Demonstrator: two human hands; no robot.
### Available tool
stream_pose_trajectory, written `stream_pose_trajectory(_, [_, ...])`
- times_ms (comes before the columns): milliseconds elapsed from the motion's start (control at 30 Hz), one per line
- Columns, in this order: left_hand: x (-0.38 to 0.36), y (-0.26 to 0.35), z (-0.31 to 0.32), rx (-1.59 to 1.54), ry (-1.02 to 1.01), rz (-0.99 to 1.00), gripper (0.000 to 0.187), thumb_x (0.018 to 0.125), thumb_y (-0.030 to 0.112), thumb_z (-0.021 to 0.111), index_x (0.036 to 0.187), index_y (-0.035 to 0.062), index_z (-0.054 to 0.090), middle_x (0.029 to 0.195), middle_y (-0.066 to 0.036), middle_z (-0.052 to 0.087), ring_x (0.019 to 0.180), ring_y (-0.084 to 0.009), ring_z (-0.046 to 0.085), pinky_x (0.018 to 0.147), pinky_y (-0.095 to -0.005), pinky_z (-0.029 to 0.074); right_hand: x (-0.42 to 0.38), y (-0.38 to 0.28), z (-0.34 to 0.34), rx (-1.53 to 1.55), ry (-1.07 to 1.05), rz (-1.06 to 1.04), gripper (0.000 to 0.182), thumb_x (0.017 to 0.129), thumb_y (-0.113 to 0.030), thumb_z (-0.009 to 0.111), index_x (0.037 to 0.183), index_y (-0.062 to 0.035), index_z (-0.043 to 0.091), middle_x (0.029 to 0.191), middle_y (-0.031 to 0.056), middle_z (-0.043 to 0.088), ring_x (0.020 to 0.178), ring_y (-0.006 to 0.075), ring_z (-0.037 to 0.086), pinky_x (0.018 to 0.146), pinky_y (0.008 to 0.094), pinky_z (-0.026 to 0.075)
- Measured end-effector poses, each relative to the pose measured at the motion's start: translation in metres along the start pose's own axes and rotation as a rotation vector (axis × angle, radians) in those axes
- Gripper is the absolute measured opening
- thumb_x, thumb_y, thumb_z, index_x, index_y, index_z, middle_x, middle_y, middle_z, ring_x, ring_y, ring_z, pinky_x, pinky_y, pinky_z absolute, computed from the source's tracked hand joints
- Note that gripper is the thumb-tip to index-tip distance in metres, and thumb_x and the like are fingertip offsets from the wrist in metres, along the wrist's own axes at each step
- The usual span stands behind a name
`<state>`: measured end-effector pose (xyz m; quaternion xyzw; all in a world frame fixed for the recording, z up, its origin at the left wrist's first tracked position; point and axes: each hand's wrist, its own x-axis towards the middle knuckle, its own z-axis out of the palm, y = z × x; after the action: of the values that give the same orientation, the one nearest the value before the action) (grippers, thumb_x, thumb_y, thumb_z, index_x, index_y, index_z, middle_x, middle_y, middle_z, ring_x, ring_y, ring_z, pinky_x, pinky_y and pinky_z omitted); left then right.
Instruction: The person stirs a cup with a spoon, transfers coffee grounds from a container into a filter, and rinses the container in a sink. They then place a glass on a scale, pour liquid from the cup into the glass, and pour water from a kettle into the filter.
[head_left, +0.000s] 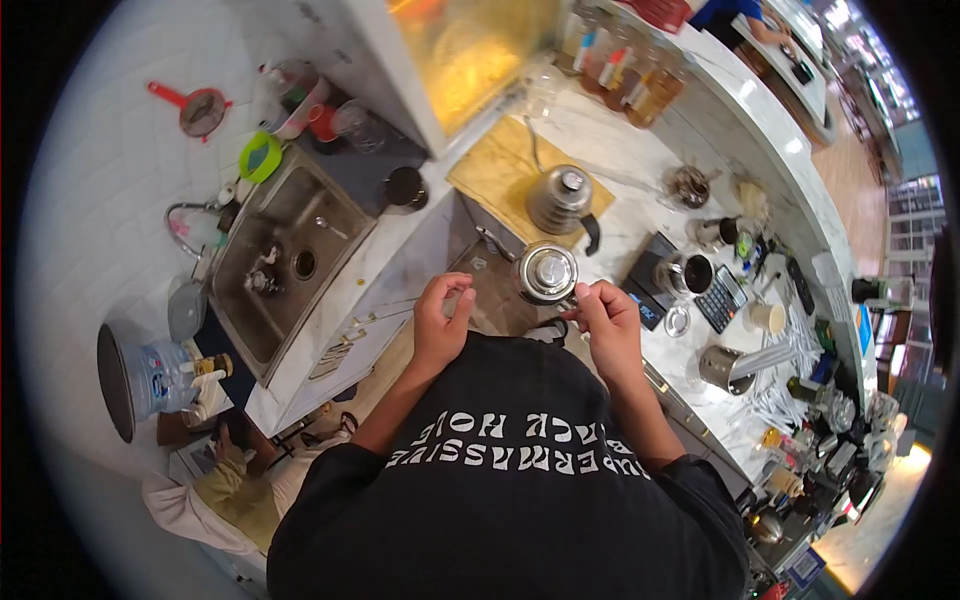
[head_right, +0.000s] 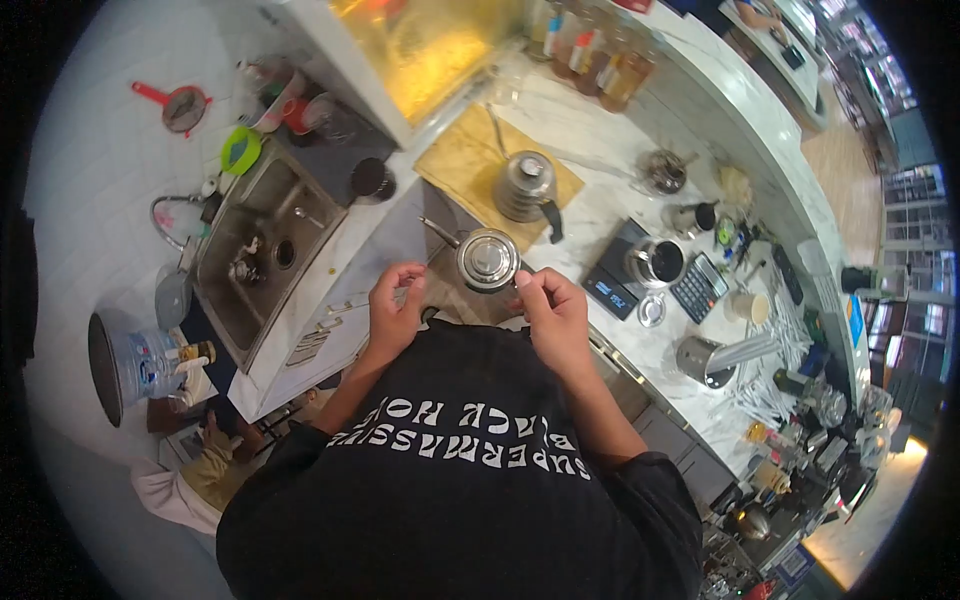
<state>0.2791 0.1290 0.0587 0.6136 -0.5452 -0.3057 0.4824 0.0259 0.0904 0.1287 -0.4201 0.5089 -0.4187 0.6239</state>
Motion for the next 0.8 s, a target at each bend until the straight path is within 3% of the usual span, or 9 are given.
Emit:
stream_pose_trajectory(333, [-0.007, -0.029, -0.144, 0.135, 0.122, 0.113, 0.024, 0.09, 0.008, 0.073, 0.112, 0.002, 0.066, 0.107, -0.015, 0.068, 0.098, -0.0309, 0.068, 0.089, -0.0393, 0.053, 0.01, 0.062, 0.15, -0.016, -0.104, 0.099, 0.02, 0.102, -0.021, 0.068, 0.091, -0.0041, 0.069, 0.077, -0.001, 0.067, 0.066, 0.004, 0.054, 0.06, 0.0224, 0.042])
stream_pose_trajectory(367, [-0.009, -0.031, -0.155, 0.159, 0.12, 0.156, 0.026, 0.088, 0.008, 0.073, 0.112, 0.0015, 0.065, 0.107, -0.016, 0.068, 0.099, -0.0315, 0.067, 0.09, -0.0392, 0.053, 0.011, 0.066, 0.165, -0.053, -0.097, 0.108, 0.02, 0.103, -0.018, 0.066, 0.088, -0.0052, 0.067, 0.069, -0.0037, 0.058, 0.062, 0.0047, 0.053, 0.069, 0.0252, 0.053])
stream_pose_trajectory(400, [-0.01, -0.034, -0.164, 0.182, 0.117, 0.198, 0.027, 0.087, 0.007, 0.074, 0.112, 0.001, 0.064, 0.107, -0.016, 0.068, 0.1, -0.032, 0.067, 0.091, -0.0391, 0.052, 0.012, 0.07, 0.178, -0.055, -0.101, 0.107, 0.02, 0.103, -0.018, 0.066, 0.088, -0.0052, 0.067, 0.069, -0.0037, 0.058, 0.062, 0.0047, 0.053, 0.069, 0.0252, 0.053])
stream_pose_trajectory(500, [-0.01, -0.034, -0.186, 0.192, 0.087, 0.237, 0.034, 0.084, 0.009, 0.077, 0.115, 0.0024, 0.065, 0.114, -0.017, 0.066, 0.106, -0.0337, 0.065, 0.093, -0.0405, 0.052, 0.013, 0.08, 0.208, -0.179, -0.163, 0.113, 0.024, 0.102, -0.021, 0.067, 0.087, -0.003, 0.067, 0.073, -0.002, 0.064, 0.063, 0.0051, 0.054, 0.058, 0.0236, 0.042])
stream_pose_trajectory(600, [-0.001, -0.023, -0.198, 0.304, 0.011, 0.276, 0.041, 0.082, 0.011, 0.08, 0.119, 0.0033, 0.065, 0.12, -0.016, 0.064, 0.111, -0.0338, 0.063, 0.095, -0.0414, 0.051, 0.018, 0.089, 0.223, -0.221, -0.244, 0.095, 0.024, 0.102, -0.021, 0.067, 0.086, -0.0033, 0.067, 0.073, -0.002, 0.064, 0.062, 0.0051, 0.053, 0.057, 0.0235, 0.041])
stream_pose_trajectory(633, [0.003, -0.023, -0.198, 0.281, -0.005, 0.254, 0.046, 0.08, 0.014, 0.083, 0.123, 0.0076, 0.069, 0.12, -0.012, 0.063, 0.107, -0.0337, 0.061, 0.093, -0.0427, 0.05, 0.019, 0.09, 0.227, -0.222, -0.246, 0.094, 0.024, 0.102, -0.021, 0.067, 0.086, -0.0033, 0.067, 0.073, -0.002, 0.064, 0.062, 0.0051, 0.053, 0.057, 0.0235, 0.041])
stream_pose_trajectory(800, [0.022, -0.031, -0.197, 0.374, -0.018, 0.226, 0.042, 0.082, 0.011, 0.08, 0.123, 0.0063, 0.069, 0.119, -0.012, 0.063, 0.106, -0.0335, 0.061, 0.092, -0.0434, 0.05, 0.04, 0.087, 0.235, -0.324, -0.272, -0.004, 0.024, 0.101, -0.02, 0.069, 0.085, -0.0019, 0.067, 0.069, -0.0042, 0.058, 0.061, 0.0036, 0.048, 0.055, 0.0245, 0.038])
